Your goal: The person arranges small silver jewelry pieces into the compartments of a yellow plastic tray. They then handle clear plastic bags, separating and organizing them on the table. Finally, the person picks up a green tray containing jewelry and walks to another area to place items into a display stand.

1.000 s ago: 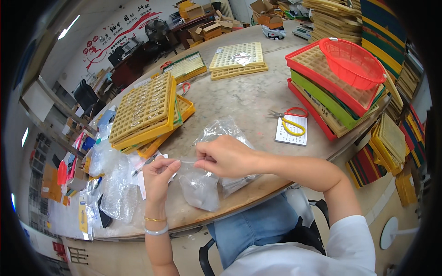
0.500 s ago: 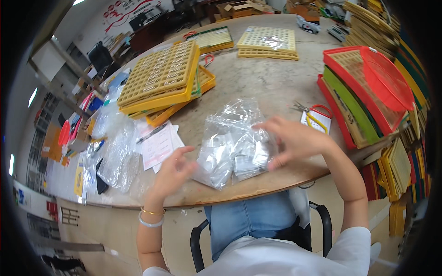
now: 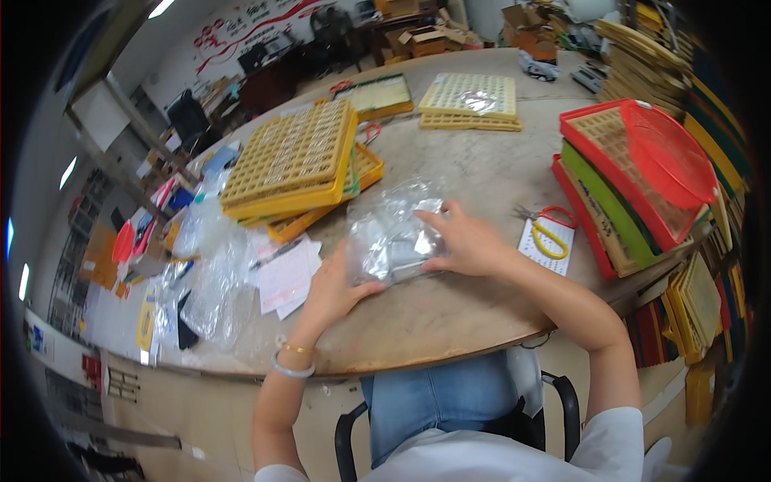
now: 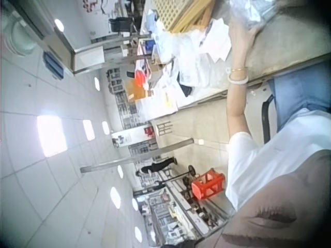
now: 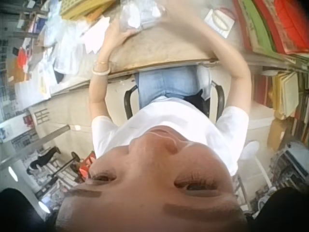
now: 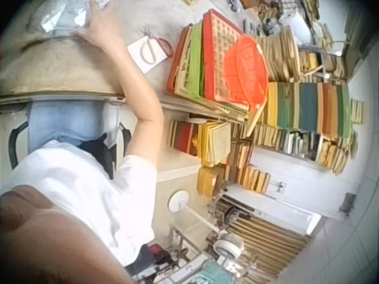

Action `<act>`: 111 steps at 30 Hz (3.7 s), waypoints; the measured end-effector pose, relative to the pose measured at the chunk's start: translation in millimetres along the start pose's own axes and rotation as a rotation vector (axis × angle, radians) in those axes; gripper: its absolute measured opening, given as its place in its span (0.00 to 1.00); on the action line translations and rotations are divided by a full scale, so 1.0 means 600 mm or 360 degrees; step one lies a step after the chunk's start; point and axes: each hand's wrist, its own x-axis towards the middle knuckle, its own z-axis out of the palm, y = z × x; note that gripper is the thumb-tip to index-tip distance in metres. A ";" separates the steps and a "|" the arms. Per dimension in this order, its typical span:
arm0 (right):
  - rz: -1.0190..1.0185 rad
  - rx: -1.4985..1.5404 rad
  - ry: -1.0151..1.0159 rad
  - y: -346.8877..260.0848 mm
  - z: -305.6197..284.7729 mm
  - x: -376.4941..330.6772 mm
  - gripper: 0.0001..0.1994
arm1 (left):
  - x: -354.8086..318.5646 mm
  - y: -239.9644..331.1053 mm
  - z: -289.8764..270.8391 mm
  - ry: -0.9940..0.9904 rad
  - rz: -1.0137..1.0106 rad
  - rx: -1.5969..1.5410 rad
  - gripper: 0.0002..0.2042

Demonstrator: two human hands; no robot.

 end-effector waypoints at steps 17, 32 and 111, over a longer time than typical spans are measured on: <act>-0.0204 0.0901 -0.0312 0.059 0.002 0.033 0.28 | 0.091 0.095 0.052 0.0137 0.0307 -0.0522 0.12; -0.0219 0.0461 0.0270 0.027 0.011 -0.014 0.08 | 0.051 0.085 0.068 0.0088 0.0355 -0.0532 0.10; 0.1554 0.2335 0.0792 0.330 -0.043 0.751 0.18 | -0.157 0.143 -0.292 -0.0354 -0.2015 -0.0327 0.14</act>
